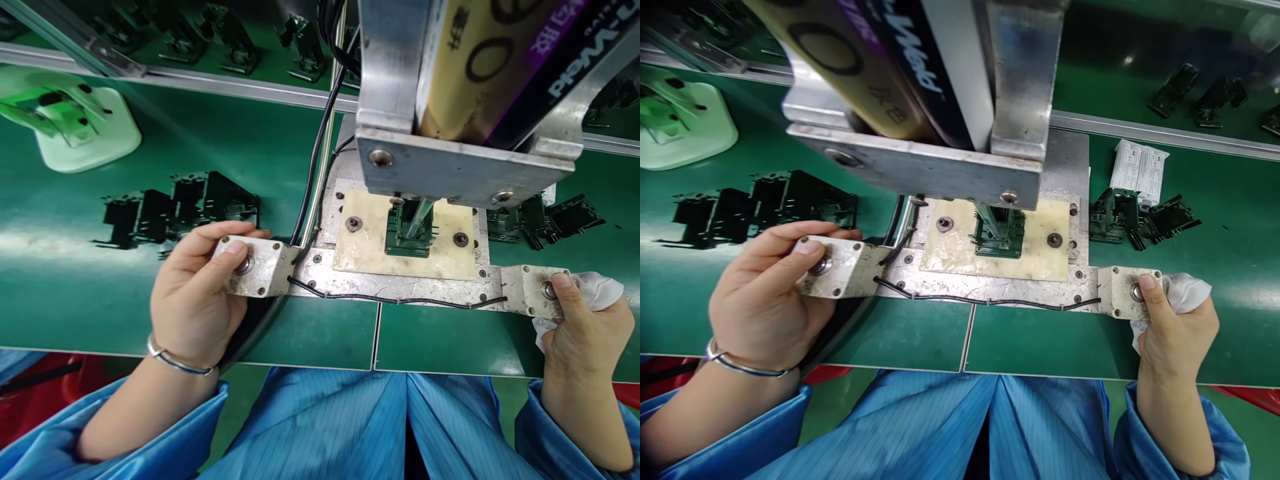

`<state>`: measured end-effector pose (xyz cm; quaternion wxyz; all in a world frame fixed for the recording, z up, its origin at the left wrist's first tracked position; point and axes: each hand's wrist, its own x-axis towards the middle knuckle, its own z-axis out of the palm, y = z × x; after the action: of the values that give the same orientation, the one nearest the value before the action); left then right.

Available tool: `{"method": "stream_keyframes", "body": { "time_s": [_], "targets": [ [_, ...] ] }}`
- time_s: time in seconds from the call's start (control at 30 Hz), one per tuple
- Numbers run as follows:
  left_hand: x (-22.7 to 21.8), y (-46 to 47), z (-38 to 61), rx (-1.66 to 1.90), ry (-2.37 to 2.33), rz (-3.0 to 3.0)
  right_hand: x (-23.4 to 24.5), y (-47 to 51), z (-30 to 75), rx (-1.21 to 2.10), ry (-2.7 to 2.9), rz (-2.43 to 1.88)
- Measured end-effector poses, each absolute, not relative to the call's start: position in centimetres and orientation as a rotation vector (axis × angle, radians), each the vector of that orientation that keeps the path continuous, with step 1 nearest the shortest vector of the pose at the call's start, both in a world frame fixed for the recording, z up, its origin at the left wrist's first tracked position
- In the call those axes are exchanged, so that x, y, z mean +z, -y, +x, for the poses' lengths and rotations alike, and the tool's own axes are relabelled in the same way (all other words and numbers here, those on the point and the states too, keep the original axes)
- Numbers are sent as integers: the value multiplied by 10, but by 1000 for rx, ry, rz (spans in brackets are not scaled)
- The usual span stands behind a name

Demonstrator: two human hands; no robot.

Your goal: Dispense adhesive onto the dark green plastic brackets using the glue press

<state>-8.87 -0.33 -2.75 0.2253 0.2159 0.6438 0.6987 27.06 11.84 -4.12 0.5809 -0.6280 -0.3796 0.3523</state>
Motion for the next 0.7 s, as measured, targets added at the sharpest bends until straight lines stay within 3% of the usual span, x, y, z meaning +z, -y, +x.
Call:
{"method": "stream_keyframes", "body": {
  "time_s": [0.7],
  "targets": [
    [-23, 4, -89, 1827, -1746, 430, -57, -121, 277, 878, 900, -1451]
  ]
}}
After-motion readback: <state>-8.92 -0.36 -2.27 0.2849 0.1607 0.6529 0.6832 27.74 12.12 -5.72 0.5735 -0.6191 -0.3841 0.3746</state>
